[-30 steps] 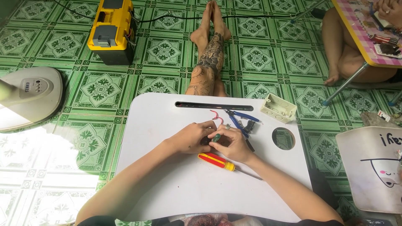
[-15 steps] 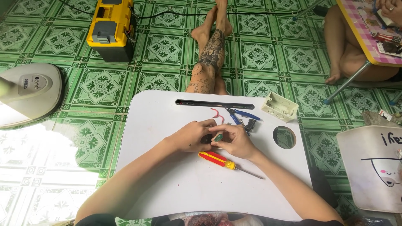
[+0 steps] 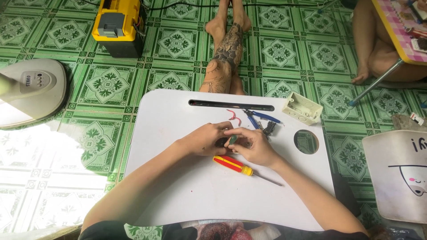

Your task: Inspecting and disassembling an electrical socket component using a screwdriver and pliers on a small table.

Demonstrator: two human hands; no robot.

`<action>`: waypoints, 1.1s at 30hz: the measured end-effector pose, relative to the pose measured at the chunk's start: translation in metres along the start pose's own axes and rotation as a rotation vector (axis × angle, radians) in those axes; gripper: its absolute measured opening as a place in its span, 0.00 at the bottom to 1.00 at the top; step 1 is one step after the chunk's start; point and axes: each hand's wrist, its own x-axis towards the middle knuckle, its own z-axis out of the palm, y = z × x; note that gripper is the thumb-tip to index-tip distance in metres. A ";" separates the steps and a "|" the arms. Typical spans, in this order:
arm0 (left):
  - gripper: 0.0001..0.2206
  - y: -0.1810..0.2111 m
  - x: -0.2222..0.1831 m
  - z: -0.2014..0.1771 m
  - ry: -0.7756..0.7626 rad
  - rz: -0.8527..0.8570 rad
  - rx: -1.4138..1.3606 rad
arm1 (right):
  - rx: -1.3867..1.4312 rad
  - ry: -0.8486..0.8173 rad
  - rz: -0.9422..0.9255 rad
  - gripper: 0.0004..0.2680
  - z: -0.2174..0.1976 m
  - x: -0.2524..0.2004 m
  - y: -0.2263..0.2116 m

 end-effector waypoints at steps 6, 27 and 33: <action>0.15 -0.003 0.001 0.000 0.036 0.072 -0.068 | -0.016 -0.001 -0.019 0.08 -0.003 -0.001 -0.001; 0.15 -0.008 -0.001 0.005 0.060 0.133 -0.052 | -0.146 0.053 -0.109 0.16 -0.005 -0.007 -0.003; 0.17 -0.010 -0.001 0.007 0.049 0.118 -0.051 | -0.128 -0.012 -0.082 0.19 -0.005 -0.008 -0.005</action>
